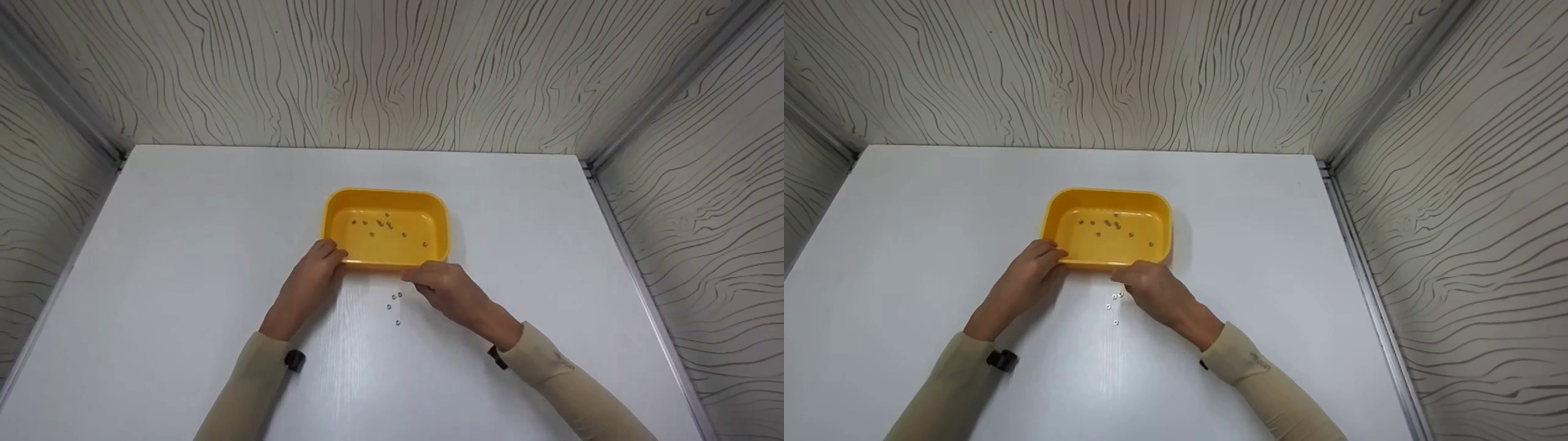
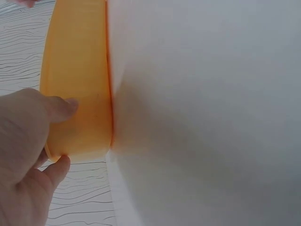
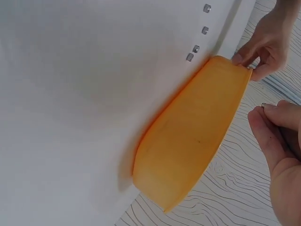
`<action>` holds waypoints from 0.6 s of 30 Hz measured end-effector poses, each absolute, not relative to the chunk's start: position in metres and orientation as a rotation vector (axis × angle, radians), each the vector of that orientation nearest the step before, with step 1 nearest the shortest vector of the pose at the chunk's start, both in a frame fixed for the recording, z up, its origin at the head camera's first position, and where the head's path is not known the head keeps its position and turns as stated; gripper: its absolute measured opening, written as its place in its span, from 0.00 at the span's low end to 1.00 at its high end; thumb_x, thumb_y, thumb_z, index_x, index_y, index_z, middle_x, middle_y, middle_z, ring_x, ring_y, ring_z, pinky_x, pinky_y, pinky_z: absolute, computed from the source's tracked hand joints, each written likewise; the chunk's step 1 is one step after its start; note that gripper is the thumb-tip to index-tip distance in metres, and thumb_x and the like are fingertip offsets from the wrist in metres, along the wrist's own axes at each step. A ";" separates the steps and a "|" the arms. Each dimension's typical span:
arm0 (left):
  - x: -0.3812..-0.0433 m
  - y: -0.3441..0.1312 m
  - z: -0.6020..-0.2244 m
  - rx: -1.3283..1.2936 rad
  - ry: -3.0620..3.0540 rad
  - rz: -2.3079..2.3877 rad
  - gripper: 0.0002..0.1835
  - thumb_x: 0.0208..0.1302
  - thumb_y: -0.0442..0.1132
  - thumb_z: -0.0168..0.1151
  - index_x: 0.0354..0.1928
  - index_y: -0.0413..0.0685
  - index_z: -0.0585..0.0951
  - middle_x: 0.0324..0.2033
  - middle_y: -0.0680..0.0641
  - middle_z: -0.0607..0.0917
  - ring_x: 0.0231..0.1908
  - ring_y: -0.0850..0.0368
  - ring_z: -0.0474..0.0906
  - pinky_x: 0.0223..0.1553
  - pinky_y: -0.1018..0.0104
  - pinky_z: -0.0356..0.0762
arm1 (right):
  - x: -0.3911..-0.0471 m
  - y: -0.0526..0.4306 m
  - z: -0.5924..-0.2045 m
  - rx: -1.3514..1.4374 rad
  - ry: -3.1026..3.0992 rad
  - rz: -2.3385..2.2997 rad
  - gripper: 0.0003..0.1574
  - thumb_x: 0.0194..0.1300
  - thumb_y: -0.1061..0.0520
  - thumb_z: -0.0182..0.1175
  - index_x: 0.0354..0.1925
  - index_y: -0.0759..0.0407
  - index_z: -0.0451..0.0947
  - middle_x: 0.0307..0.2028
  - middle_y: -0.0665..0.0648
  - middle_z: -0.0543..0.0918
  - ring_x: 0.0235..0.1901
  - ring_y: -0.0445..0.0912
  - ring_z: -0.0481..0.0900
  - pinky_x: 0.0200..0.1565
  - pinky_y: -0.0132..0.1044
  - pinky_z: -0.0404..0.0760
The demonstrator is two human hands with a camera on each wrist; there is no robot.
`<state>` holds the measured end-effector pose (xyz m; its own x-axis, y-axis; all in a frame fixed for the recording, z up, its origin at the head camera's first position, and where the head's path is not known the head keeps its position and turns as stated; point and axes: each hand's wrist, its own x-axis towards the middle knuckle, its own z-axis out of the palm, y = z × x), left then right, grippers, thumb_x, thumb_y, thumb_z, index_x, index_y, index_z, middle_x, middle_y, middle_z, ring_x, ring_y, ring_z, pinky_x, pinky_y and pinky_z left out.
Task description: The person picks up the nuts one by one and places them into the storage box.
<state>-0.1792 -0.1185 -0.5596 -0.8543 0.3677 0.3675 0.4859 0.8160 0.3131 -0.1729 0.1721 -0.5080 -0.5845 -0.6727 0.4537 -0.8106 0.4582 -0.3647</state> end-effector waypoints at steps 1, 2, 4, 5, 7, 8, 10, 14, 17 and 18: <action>-0.179 -0.119 -0.560 -0.651 -2.709 -0.581 0.11 0.70 0.32 0.68 0.53 0.40 0.85 0.47 0.46 0.83 0.50 0.52 0.77 0.57 0.62 0.84 | -0.174 0.172 -0.505 1.263 -2.469 0.850 0.19 0.61 0.73 0.70 0.49 0.59 0.90 0.41 0.54 0.94 0.39 0.45 0.92 0.45 0.33 0.90; -0.180 -0.119 -0.559 -0.650 -2.707 -0.586 0.11 0.70 0.32 0.68 0.52 0.40 0.85 0.46 0.46 0.83 0.50 0.52 0.77 0.56 0.62 0.84 | -0.176 0.172 -0.502 1.245 -2.473 0.891 0.18 0.62 0.72 0.71 0.49 0.60 0.90 0.41 0.55 0.94 0.40 0.45 0.92 0.46 0.34 0.90; -0.180 -0.118 -0.560 -0.646 -2.703 -0.594 0.11 0.70 0.32 0.69 0.52 0.40 0.85 0.46 0.46 0.83 0.50 0.52 0.77 0.57 0.62 0.84 | -0.180 0.173 -0.495 1.201 -2.488 0.994 0.16 0.63 0.70 0.71 0.49 0.60 0.91 0.43 0.56 0.94 0.43 0.46 0.93 0.48 0.34 0.90; -0.181 -0.118 -0.560 -0.643 -2.702 -0.598 0.11 0.69 0.32 0.69 0.52 0.40 0.85 0.46 0.46 0.83 0.50 0.52 0.77 0.57 0.62 0.84 | -0.182 0.173 -0.492 1.171 -2.496 1.061 0.15 0.64 0.69 0.71 0.49 0.60 0.90 0.44 0.56 0.94 0.44 0.47 0.93 0.48 0.34 0.90; -0.181 -0.118 -0.561 -0.638 -2.705 -0.597 0.11 0.69 0.32 0.69 0.52 0.40 0.85 0.46 0.46 0.83 0.50 0.52 0.78 0.57 0.62 0.84 | -0.186 0.174 -0.485 1.093 -2.507 1.202 0.14 0.65 0.67 0.71 0.49 0.59 0.91 0.45 0.56 0.94 0.46 0.48 0.93 0.49 0.34 0.89; -0.181 -0.117 -0.561 -0.640 -2.707 -0.601 0.11 0.69 0.32 0.69 0.52 0.40 0.85 0.46 0.46 0.83 0.50 0.52 0.78 0.57 0.62 0.84 | -0.189 0.175 -0.482 1.048 -2.507 1.284 0.14 0.65 0.66 0.71 0.49 0.59 0.91 0.45 0.57 0.94 0.46 0.48 0.93 0.48 0.33 0.89; -0.181 -0.117 -0.562 -0.645 -2.709 -0.606 0.11 0.69 0.32 0.69 0.52 0.40 0.85 0.46 0.46 0.83 0.50 0.52 0.78 0.57 0.62 0.84 | -0.194 0.176 -0.476 0.945 -2.497 1.462 0.12 0.66 0.66 0.71 0.48 0.59 0.91 0.45 0.58 0.93 0.45 0.48 0.93 0.48 0.33 0.90; -0.180 -0.118 -0.561 -0.649 -2.708 -0.621 0.12 0.70 0.32 0.68 0.53 0.39 0.85 0.47 0.45 0.83 0.51 0.51 0.78 0.57 0.61 0.84 | -0.205 0.179 -0.466 0.711 -2.459 1.788 0.09 0.66 0.63 0.72 0.45 0.59 0.92 0.44 0.59 0.93 0.43 0.47 0.93 0.48 0.36 0.90; -0.179 -0.118 -0.562 -0.644 -2.703 -0.618 0.12 0.70 0.32 0.68 0.53 0.40 0.85 0.48 0.45 0.83 0.51 0.52 0.78 0.58 0.61 0.84 | -0.215 0.180 -0.464 0.557 -2.429 1.983 0.10 0.66 0.61 0.73 0.46 0.60 0.91 0.44 0.59 0.93 0.43 0.47 0.93 0.49 0.39 0.90; -0.179 -0.118 -0.562 -0.643 -2.702 -0.619 0.12 0.71 0.33 0.68 0.53 0.40 0.85 0.48 0.46 0.83 0.51 0.52 0.78 0.58 0.61 0.84 | -0.218 0.180 -0.465 0.512 -2.415 2.045 0.12 0.66 0.60 0.73 0.47 0.62 0.91 0.44 0.59 0.93 0.43 0.47 0.93 0.50 0.40 0.90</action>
